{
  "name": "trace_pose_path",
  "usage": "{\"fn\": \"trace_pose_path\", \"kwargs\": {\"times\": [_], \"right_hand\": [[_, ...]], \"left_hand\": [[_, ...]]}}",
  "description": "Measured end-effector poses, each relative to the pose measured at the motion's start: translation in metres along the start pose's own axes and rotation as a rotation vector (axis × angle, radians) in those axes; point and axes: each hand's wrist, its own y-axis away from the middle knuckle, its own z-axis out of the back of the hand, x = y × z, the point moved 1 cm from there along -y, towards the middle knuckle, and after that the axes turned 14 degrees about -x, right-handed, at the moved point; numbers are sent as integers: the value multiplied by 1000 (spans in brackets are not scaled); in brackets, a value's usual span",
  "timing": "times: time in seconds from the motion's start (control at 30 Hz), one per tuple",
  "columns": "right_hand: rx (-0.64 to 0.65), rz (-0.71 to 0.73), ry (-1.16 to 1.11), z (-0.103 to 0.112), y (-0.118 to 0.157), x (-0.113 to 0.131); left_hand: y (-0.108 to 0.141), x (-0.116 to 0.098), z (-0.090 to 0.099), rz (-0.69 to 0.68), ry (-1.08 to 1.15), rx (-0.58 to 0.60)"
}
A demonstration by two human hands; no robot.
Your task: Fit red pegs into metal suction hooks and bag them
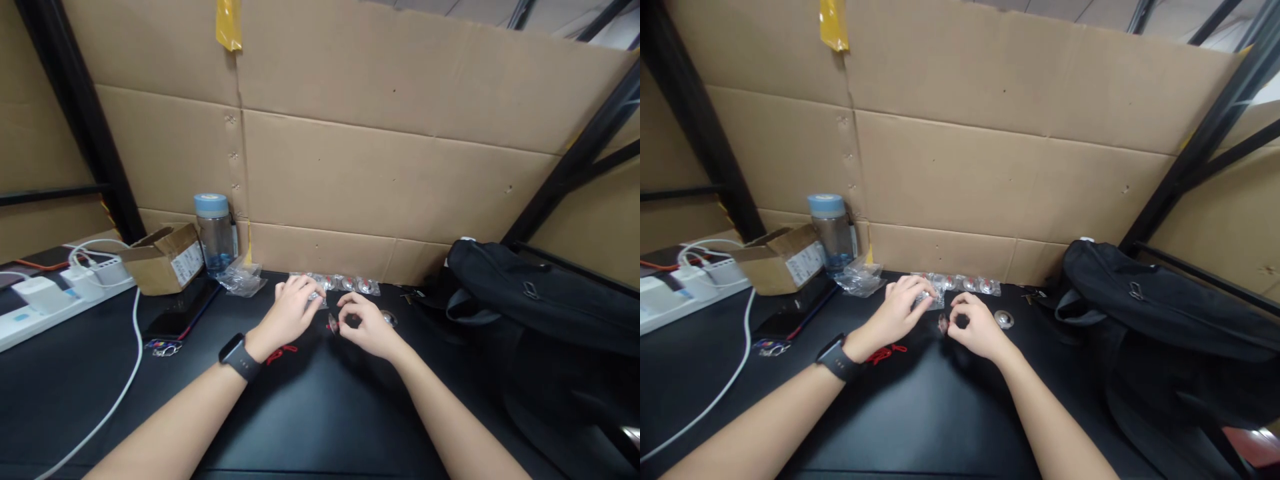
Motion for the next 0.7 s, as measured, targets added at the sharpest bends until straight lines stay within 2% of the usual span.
{"fn": "trace_pose_path", "kwargs": {"times": [0.07,0.17,0.27,0.43,0.5,0.6,0.7], "right_hand": [[23,63,69,7,0,3],[64,78,82,14,-1,4],[141,80,116,17,0,4],[273,64,189,29,-2,-6],[249,35,269,41,-4,-17],[192,-83,436,63,-4,-42],[233,-195,527,78,-2,-66]], "left_hand": [[-3,13,9,-26,-12,88],[-2,34,19,-70,16,385],[2,47,23,-36,22,559],[4,41,20,-10,8,649],[4,37,20,-2,16,670],[5,35,21,12,-21,700],[6,35,20,2,-45,720]]}}
